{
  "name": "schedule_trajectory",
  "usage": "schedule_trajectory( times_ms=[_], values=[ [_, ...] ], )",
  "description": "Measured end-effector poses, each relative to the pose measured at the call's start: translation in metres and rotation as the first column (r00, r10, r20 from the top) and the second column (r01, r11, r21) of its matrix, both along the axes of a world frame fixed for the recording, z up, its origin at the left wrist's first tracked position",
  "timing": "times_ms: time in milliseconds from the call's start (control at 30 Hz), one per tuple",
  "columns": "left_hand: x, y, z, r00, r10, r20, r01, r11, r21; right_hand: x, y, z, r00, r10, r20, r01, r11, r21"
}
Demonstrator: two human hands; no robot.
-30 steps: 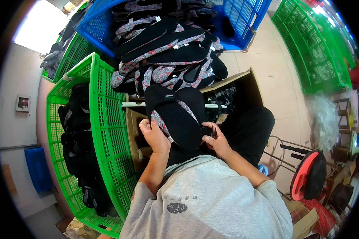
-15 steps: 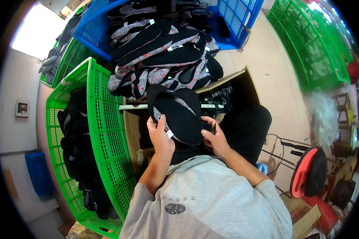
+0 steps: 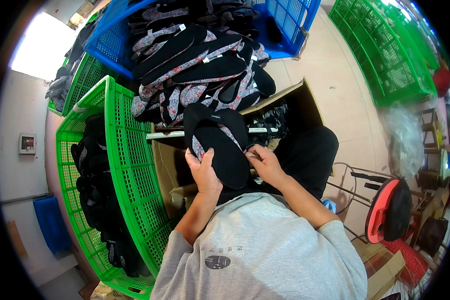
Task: The person sits on the floor surrounded by crates of footwear and manually assembles slippers. They pick up a slipper sole and a fabric upper, align the edges, and press them together to attach the upper to the sole. The person repeats this process for multiple units, placing the finished slippers into a green crate.
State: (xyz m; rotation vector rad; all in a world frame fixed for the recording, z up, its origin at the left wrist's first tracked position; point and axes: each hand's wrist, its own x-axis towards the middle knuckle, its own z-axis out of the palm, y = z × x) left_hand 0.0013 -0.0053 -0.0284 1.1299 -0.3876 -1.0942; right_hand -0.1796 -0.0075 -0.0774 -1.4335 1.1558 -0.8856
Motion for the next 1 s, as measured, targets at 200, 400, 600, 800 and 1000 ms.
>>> schedule_trajectory(
  times_ms=[200,400,600,800,1000],
  values=[
    [0.002,0.002,-0.001,1.000,-0.004,-0.024,0.004,1.000,0.024,-0.002,0.009,0.002,0.930,-0.276,0.245,0.154,0.894,0.421],
    [0.003,0.000,-0.001,1.000,0.015,0.015,-0.016,0.996,0.091,-0.009,0.027,0.026,0.964,-0.094,0.248,-0.038,0.877,0.480],
    [0.001,0.001,-0.002,1.000,0.022,0.022,-0.024,0.997,0.079,-0.008,0.034,0.005,0.958,0.032,0.284,-0.127,0.938,0.324],
    [0.002,0.001,-0.002,0.999,0.023,0.029,-0.025,0.997,0.067,-0.003,0.029,0.003,0.940,0.009,0.342,-0.138,0.925,0.354],
    [0.002,0.002,-0.008,1.000,0.009,0.001,-0.009,1.000,0.024,0.000,0.027,-0.006,0.887,-0.073,0.457,-0.114,0.923,0.369]
  ],
)
